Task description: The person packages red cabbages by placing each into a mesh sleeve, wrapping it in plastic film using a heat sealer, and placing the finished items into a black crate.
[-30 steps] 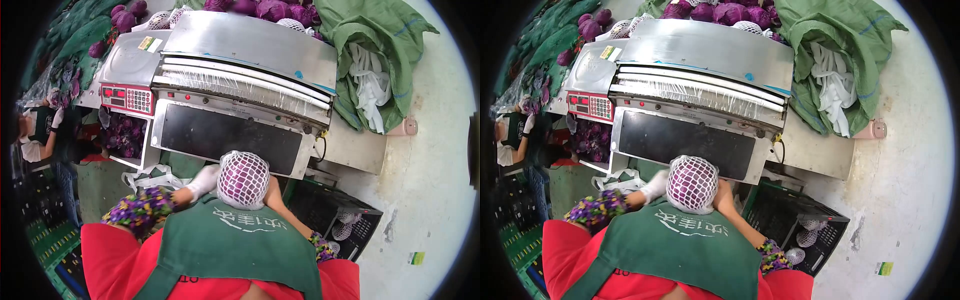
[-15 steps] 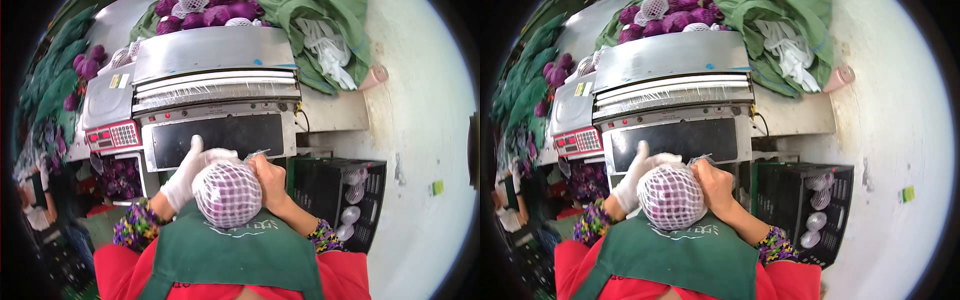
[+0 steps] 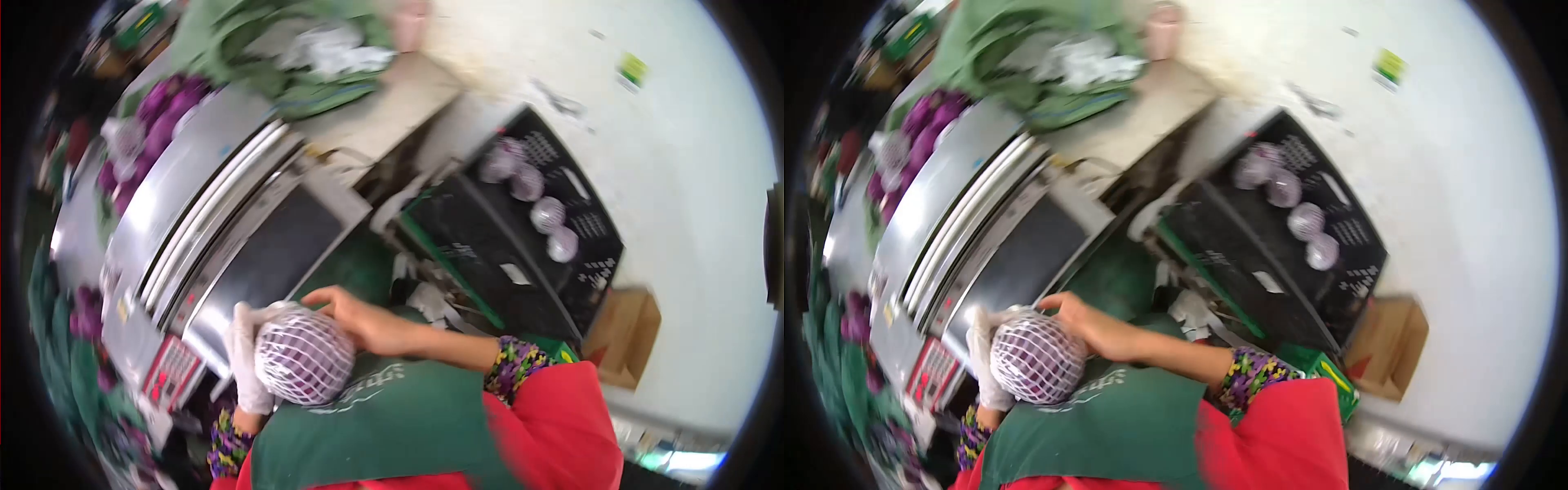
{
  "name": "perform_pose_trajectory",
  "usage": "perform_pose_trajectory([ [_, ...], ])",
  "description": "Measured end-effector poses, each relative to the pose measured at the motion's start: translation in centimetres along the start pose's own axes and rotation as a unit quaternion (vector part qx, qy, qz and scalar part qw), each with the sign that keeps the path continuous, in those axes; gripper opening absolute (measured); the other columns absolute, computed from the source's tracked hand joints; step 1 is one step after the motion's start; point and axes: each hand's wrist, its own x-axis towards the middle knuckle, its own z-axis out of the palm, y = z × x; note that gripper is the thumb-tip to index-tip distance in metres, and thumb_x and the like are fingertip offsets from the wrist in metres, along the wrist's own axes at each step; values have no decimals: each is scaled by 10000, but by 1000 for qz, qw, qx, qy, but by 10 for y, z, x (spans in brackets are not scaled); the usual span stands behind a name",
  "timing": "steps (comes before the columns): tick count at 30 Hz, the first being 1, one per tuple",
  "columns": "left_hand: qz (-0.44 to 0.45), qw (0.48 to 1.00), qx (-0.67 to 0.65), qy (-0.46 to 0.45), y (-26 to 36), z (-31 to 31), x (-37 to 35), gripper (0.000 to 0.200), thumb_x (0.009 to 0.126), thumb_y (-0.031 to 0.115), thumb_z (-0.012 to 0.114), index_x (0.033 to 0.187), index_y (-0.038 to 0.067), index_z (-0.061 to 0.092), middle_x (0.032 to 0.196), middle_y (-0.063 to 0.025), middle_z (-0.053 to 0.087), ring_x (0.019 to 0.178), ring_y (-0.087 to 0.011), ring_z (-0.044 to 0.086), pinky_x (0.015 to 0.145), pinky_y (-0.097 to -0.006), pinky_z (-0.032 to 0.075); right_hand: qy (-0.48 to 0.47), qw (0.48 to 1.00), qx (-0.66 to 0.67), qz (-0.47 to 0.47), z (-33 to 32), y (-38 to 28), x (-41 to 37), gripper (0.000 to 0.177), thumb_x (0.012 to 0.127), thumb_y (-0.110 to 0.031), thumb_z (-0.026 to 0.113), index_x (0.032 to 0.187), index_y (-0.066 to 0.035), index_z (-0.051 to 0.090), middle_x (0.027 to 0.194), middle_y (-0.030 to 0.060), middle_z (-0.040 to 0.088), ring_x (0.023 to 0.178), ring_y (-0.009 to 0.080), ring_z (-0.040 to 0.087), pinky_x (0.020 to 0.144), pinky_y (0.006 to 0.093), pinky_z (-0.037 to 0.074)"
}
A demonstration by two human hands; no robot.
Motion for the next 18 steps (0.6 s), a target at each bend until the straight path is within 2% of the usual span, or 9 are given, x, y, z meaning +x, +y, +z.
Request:
perform_pose_trajectory([
  [2,-2,999,-33,-30,-30,21,25,455,1007,391,374,1090,1,593,987,-136,659,912,-215,636,873,-340,501,78,943,-258,-196,-20,15,-15,627,935,-426,522,1379,-35,315,1296,145,466,1199,205,457,1020,332,368],
  [4,-17,995,-67,-73,-34,84,36,436,1005,384,375,1152,18,561,1165,-118,596,1075,-208,566,1007,-349,407,87,985,-31,-146,-67,8,-38,652,913,-452,550,1379,-37,362,1350,105,457,1248,214,439,1057,359,339],
  [6,22,988,-21,-150,-33,154,48,375,1000,327,419,1211,42,541,1306,-84,507,1208,-203,486,1072,-361,337,178,944,246,-130,-108,5,-84,650,904,-493,533,1366,-54,407,1337,85,495,1217,216,484,1043,396,377],
  [7,18,973,-2,-228,-35,172,50,350,995,289,440,1218,38,537,1308,-88,507,1211,-204,488,1069,-364,342,135,931,249,-231,-139,5,-113,640,914,-553,456,1328,-65,465,1299,83,541,1175,227,526,1029,430,403],
  [8,15,953,15,-302,-39,188,53,328,991,252,461,1226,33,533,1310,-93,507,1215,-205,491,1066,-367,347,256,928,58,-263,-157,-13,-153,643,917,-569,407,1298,-59,496,1256,104,570,1143,242,549,1017,433,412],
  [9,-2,937,60,-343,-41,198,60,305,977,213,499,1206,16,541,1304,-101,513,1151,-208,548,1026,-362,396,242,885,285,-277,-178,-30,-191,642,917,-556,360,1291,-53,498,1256,118,570,1143,260,553,1007,444,421],
  [13,-65,938,197,-279,-59,212,83,339,981,273,493,1160,-4,570,918,-74,662,883,-170,634,887,-336,490,509,741,252,-358,-269,-12,-334,594,942,-525,295,1293,-93,500,1222,114,591,1129,268,569,957,482,461],
  [15,-80,943,202,-252,-72,201,91,343,982,282,491,1155,-2,573,912,-72,660,875,-165,633,873,-327,493,551,709,249,-362,-317,18,-381,651,902,-607,327,1299,-118,491,1204,93,595,1104,263,585,942,470,474],
  [18,-117,950,210,-197,-79,193,95,350,984,301,484,1145,6,581,897,-66,652,850,-152,626,846,-300,496,691,573,255,-360,-352,38,-398,673,855,-562,469,1319,-75,449,1238,131,554,1149,304,539,929,450,470],
])
